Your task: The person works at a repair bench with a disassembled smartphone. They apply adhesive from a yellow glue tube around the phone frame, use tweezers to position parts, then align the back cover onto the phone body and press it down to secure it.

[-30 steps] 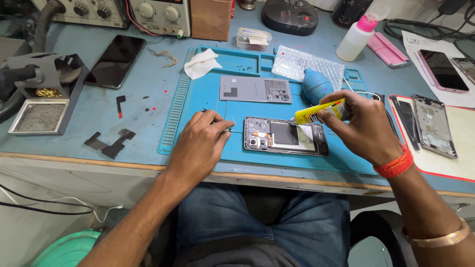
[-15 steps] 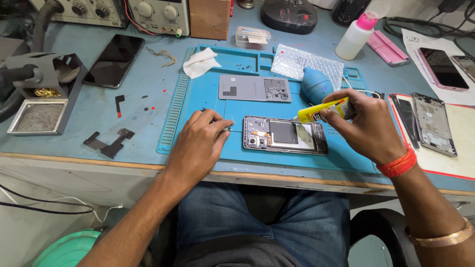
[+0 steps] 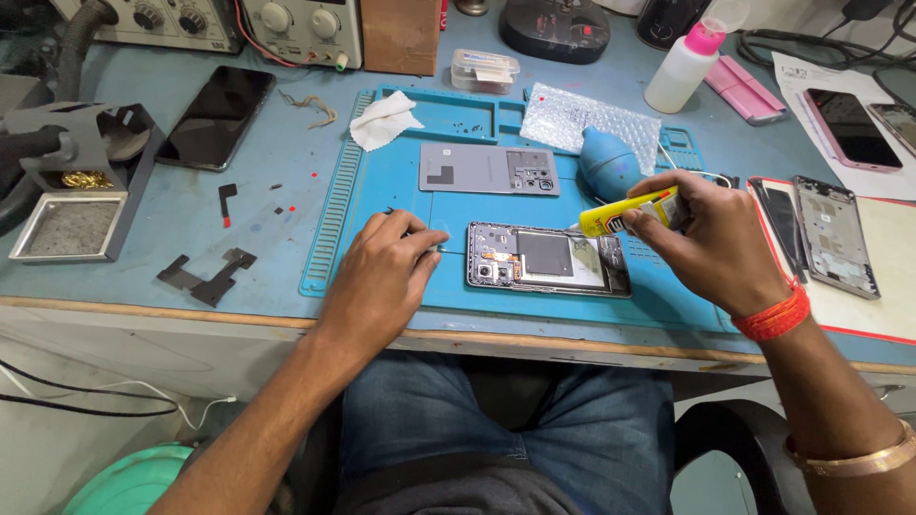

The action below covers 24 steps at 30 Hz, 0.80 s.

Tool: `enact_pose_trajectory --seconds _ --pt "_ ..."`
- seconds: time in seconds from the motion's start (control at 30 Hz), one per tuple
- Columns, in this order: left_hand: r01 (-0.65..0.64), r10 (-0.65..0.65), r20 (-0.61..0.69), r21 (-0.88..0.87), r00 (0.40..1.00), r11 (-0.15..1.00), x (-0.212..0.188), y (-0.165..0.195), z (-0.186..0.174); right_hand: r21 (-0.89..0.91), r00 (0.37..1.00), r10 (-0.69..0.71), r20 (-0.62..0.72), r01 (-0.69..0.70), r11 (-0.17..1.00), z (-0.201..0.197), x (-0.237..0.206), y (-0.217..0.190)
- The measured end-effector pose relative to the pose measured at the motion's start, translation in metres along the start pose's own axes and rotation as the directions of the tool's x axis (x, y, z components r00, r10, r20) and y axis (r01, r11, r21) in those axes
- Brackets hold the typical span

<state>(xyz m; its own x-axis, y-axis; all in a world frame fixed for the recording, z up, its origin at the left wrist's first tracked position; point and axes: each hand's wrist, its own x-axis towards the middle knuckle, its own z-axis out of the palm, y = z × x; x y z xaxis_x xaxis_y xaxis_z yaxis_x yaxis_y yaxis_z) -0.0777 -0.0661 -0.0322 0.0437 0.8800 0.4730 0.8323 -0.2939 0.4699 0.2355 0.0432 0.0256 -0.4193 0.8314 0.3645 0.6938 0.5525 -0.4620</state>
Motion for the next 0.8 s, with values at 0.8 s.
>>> enact_pose_trajectory --seconds 0.8 --pt "-0.002 0.002 -0.011 -0.002 1.0 1.0 -0.0006 -0.0003 -0.0011 0.006 1.0 -0.002 -0.003 0.002 1.0 -0.0061 -0.0049 0.0071"
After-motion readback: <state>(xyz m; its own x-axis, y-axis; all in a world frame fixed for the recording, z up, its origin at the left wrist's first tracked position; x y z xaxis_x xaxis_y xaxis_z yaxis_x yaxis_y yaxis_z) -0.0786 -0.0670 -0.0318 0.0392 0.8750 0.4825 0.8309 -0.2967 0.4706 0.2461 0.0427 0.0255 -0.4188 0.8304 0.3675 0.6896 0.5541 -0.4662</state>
